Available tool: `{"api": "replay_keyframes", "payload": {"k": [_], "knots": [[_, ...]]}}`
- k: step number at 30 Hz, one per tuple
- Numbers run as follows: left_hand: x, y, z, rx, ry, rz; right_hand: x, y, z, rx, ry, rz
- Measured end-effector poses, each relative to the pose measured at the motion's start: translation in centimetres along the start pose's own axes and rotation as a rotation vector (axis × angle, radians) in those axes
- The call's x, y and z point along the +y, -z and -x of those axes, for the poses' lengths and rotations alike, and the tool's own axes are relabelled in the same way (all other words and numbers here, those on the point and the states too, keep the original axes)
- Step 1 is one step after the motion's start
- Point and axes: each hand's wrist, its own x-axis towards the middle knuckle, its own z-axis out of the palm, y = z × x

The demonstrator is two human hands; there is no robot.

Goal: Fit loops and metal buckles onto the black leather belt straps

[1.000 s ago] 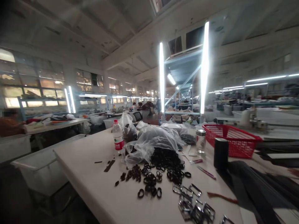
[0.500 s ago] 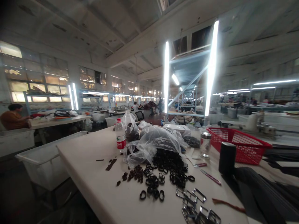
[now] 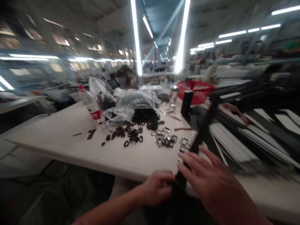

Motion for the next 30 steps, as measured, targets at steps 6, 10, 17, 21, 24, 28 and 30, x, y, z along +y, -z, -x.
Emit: {"api": "replay_keyframes", "payload": {"k": [6,10,17,21,24,28,30], "knots": [[0.4,0.6,-1.1,0.250,0.101,0.293,-1.3,-0.9,2.0,-0.166,-0.704,-0.431],[-0.2,-0.2,-0.9,0.240,0.094,0.339,-3.3,-4.6,3.6,-0.286,-0.880,-1.063],[-1.7,-2.1,-0.2,0.254,0.163,0.403,-5.4,-7.5,4.0,0.045,-1.081,-1.502],[-2.1,-2.6,-0.2,0.264,0.158,0.410,-6.2,-7.4,3.8,0.184,-1.171,-1.599],[-2.3,-3.1,-0.5,0.277,0.154,0.413,-6.4,-7.6,3.4,0.307,-1.257,-1.674],[-2.4,-3.4,-1.2,0.308,0.183,0.455,-6.2,-8.0,2.6,0.360,-1.347,-1.721],[-2.4,-3.4,-1.6,0.312,0.194,0.475,-5.9,-8.2,2.3,0.356,-1.366,-1.690]]}}
